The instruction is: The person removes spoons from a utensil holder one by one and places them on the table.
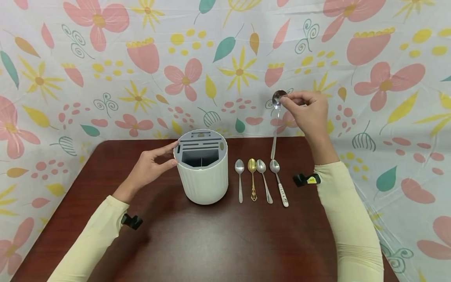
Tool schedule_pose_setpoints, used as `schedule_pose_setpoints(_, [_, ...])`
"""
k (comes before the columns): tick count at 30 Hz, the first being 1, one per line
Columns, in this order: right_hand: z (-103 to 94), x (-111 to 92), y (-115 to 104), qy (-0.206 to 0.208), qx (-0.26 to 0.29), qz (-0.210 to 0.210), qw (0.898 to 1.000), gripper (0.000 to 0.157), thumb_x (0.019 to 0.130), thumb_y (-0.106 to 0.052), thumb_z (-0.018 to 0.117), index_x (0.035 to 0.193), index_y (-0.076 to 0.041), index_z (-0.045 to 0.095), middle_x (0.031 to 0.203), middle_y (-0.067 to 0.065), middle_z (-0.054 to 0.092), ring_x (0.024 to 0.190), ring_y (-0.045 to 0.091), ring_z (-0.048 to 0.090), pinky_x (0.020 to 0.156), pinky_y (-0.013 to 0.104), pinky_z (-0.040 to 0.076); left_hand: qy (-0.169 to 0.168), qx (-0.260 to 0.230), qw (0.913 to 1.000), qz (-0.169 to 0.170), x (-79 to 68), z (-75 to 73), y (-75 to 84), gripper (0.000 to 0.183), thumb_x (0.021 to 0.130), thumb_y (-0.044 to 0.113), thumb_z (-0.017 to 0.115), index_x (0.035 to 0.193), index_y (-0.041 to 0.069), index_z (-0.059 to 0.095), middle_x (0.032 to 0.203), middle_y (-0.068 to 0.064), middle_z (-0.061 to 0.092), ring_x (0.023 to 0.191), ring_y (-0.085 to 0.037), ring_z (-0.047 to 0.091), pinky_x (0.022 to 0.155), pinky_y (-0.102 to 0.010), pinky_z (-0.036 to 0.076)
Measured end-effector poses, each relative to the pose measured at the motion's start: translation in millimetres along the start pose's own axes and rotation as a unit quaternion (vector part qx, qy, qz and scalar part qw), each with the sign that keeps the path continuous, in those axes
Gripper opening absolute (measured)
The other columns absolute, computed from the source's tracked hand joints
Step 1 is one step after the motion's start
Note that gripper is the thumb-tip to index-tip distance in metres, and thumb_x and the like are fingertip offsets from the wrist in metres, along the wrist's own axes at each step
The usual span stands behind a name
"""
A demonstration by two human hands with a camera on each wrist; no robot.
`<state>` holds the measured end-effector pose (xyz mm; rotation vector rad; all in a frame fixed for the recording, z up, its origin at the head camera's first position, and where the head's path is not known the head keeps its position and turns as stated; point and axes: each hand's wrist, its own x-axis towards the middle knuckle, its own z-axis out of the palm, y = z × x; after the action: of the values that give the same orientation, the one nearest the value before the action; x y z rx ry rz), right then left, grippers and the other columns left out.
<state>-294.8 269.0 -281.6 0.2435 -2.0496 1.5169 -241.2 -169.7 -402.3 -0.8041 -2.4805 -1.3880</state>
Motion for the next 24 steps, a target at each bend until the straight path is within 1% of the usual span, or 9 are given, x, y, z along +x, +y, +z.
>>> schedule_pose_setpoints(4, [-9.5, -1.5, 26.7, -0.004, -0.023, 0.013, 1.000, 0.022, 0.077, -0.016, 0.080, 0.091, 0.002, 0.076, 0.067, -0.007, 0.065, 0.067, 0.009, 0.055, 0.054, 0.018, 0.039, 0.001, -0.005, 1.0000, 0.003, 0.4, 0.5, 0.0, 0.056, 0.086, 0.034, 0.072, 0.138, 0.033, 0.052, 0.130, 0.010, 0.059, 0.114, -0.016, 0.059, 0.089, -0.049, 0.048])
schedule_pose_setpoints(10, [-20.1, -7.0, 53.4, -0.033, -0.045, 0.039, 0.998, 0.024, 0.079, -0.019, 0.080, 0.091, 0.000, 0.076, 0.067, -0.007, 0.063, 0.062, 0.008, 0.053, 0.050, 0.017, 0.037, -0.001, -0.001, 1.0000, 0.000, 0.2, 1.1, 0.2, 0.056, 0.086, 0.038, 0.071, 0.138, 0.036, 0.050, 0.130, 0.012, 0.058, 0.115, -0.016, 0.058, 0.089, -0.048, 0.048])
schedule_pose_setpoints(13, [-22.6, -10.8, 65.8, -0.049, -0.065, 0.047, 0.996, 0.026, 0.079, -0.023, 0.080, 0.091, 0.000, 0.076, 0.066, -0.007, 0.064, 0.062, 0.008, 0.053, 0.049, 0.018, 0.037, 0.003, 0.006, 1.0000, 0.000, -0.8, 0.6, 0.4, 0.056, 0.085, 0.041, 0.070, 0.138, 0.036, 0.051, 0.129, 0.013, 0.059, 0.113, -0.017, 0.059, 0.088, -0.044, 0.049])
schedule_pose_setpoints(17, [-26.5, -18.1, 81.8, -0.070, -0.089, 0.062, 0.992, 0.031, 0.080, -0.027, 0.079, 0.093, 0.001, 0.075, 0.068, -0.009, 0.065, 0.065, 0.009, 0.052, 0.050, 0.019, 0.038, 0.008, 0.014, 0.9999, -0.003, -2.1, -0.6, 1.2, 0.057, 0.085, 0.043, 0.070, 0.138, 0.037, 0.051, 0.128, 0.017, 0.059, 0.109, -0.010, 0.060, 0.085, -0.034, 0.051])
schedule_pose_setpoints(20, [-31.4, -23.8, 93.2, -0.082, -0.102, 0.077, 0.988, 0.033, 0.080, -0.028, 0.079, 0.095, 0.001, 0.075, 0.073, -0.013, 0.067, 0.068, 0.007, 0.055, 0.053, 0.018, 0.042, 0.009, 0.013, 0.9999, -0.003, -2.1, -0.7, 1.3, 0.057, 0.085, 0.043, 0.070, 0.138, 0.036, 0.051, 0.126, 0.019, 0.059, 0.108, -0.008, 0.060, 0.084, -0.030, 0.051])
schedule_pose_setpoints(24, [-39.3, -30.7, 105.6, -0.096, -0.133, 0.100, 0.981, 0.037, 0.080, -0.034, 0.077, 0.098, -0.002, 0.075, 0.078, -0.019, 0.067, 0.075, 0.005, 0.057, 0.060, 0.016, 0.044, 0.009, 0.009, 0.9999, 0.001, -1.0, -0.1, 1.5, 0.057, 0.085, 0.042, 0.071, 0.138, 0.035, 0.052, 0.126, 0.019, 0.059, 0.108, -0.014, 0.061, 0.083, -0.030, 0.051])
